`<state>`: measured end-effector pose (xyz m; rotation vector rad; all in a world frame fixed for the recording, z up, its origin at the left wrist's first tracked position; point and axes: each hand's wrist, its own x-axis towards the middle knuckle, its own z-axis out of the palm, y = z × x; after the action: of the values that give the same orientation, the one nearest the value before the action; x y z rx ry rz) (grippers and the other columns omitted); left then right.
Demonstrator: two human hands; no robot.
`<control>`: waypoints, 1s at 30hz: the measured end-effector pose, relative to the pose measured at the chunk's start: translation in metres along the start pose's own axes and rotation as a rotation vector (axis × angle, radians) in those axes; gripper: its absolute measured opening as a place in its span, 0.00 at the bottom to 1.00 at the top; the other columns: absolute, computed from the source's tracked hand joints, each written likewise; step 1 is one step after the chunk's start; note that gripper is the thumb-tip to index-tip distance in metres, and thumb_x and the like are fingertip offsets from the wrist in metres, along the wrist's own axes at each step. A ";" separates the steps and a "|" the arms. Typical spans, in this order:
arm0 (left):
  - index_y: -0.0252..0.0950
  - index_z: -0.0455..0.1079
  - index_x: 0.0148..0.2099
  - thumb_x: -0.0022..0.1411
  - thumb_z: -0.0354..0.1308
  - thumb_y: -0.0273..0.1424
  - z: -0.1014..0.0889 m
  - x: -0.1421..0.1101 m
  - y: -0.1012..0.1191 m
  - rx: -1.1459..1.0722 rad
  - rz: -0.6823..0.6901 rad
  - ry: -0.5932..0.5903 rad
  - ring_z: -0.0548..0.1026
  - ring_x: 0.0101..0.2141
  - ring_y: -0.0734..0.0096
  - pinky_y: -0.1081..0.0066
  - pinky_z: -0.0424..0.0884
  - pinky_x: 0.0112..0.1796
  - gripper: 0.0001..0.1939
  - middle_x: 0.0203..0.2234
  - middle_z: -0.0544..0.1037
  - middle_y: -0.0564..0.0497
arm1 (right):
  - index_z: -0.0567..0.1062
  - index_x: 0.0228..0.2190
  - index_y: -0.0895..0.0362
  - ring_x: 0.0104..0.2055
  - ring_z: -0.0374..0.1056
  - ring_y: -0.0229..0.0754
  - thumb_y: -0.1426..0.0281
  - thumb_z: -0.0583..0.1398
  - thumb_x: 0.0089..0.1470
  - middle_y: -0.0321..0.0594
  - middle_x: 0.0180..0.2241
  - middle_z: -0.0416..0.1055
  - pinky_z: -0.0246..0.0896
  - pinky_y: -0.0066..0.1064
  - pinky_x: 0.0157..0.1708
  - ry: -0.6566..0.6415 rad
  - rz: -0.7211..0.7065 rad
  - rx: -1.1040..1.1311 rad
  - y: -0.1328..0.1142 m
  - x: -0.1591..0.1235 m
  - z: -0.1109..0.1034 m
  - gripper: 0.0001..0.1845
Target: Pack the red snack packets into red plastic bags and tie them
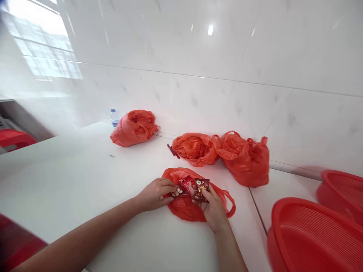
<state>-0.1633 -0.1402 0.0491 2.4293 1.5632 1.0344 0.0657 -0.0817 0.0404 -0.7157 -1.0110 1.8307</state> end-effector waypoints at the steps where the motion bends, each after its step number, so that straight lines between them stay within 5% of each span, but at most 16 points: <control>1: 0.41 0.75 0.41 0.57 0.56 0.30 0.000 0.003 0.001 -0.045 0.029 -0.018 0.74 0.38 0.68 0.70 0.69 0.42 0.10 0.38 0.77 0.51 | 0.74 0.43 0.53 0.39 0.70 0.43 0.63 0.65 0.48 0.40 0.40 0.74 0.68 0.34 0.34 0.011 0.008 -0.014 0.001 0.000 0.000 0.19; 3: 0.38 0.73 0.44 0.60 0.53 0.29 0.001 0.012 0.002 -0.171 0.010 -0.029 0.74 0.39 0.67 0.69 0.70 0.42 0.12 0.39 0.76 0.48 | 0.73 0.44 0.51 0.42 0.70 0.44 0.63 0.65 0.47 0.39 0.42 0.74 0.68 0.36 0.38 0.015 0.012 -0.050 0.002 0.000 0.002 0.20; 8: 0.39 0.69 0.50 0.59 0.57 0.37 0.013 0.037 0.008 -0.608 -0.303 -0.027 0.75 0.38 0.66 0.69 0.72 0.37 0.18 0.44 0.76 0.47 | 0.72 0.46 0.50 0.49 0.68 0.46 0.63 0.64 0.50 0.39 0.48 0.71 0.65 0.39 0.47 -0.024 -0.058 -0.140 0.004 -0.001 0.012 0.20; 12: 0.38 0.69 0.52 0.53 0.62 0.41 0.031 0.044 0.008 -0.869 -0.340 -0.108 0.75 0.43 0.60 0.66 0.72 0.41 0.25 0.45 0.76 0.45 | 0.72 0.46 0.53 0.47 0.69 0.48 0.61 0.63 0.49 0.42 0.45 0.73 0.64 0.43 0.48 0.035 -0.133 -0.320 0.009 0.001 0.016 0.22; 16: 0.37 0.71 0.46 0.54 0.62 0.37 0.046 0.038 0.004 -1.003 -0.372 -0.104 0.76 0.40 0.62 0.65 0.71 0.41 0.18 0.39 0.78 0.46 | 0.73 0.44 0.54 0.45 0.69 0.48 0.62 0.62 0.50 0.42 0.42 0.74 0.64 0.41 0.48 0.069 -0.158 -0.541 0.016 0.000 0.022 0.19; 21: 0.36 0.71 0.36 0.56 0.61 0.35 0.048 0.031 -0.002 -1.061 -0.502 0.067 0.74 0.29 0.71 0.71 0.70 0.32 0.08 0.29 0.77 0.50 | 0.69 0.46 0.53 0.42 0.69 0.45 0.63 0.61 0.50 0.41 0.43 0.72 0.66 0.36 0.42 0.176 -0.236 -0.846 0.016 -0.007 0.030 0.21; 24: 0.35 0.69 0.34 0.55 0.61 0.37 0.043 0.032 -0.006 -1.102 -0.547 0.164 0.71 0.26 0.73 0.73 0.67 0.28 0.10 0.26 0.75 0.52 | 0.70 0.34 0.54 0.32 0.66 0.40 0.60 0.56 0.55 0.37 0.32 0.72 0.62 0.31 0.32 0.150 -0.229 -1.062 0.012 -0.011 0.029 0.10; 30: 0.35 0.70 0.35 0.54 0.62 0.38 0.040 0.034 -0.009 -1.149 -0.643 0.239 0.70 0.23 0.75 0.75 0.66 0.24 0.12 0.23 0.74 0.53 | 0.61 0.21 0.55 0.21 0.51 0.34 0.60 0.52 0.56 0.30 0.18 0.57 0.46 0.27 0.21 0.093 -0.089 -1.286 0.006 -0.012 0.021 0.17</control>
<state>-0.1387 -0.0959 0.0311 0.9990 1.1154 1.4844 0.0513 -0.1016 0.0464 -1.4147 -2.0934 0.8643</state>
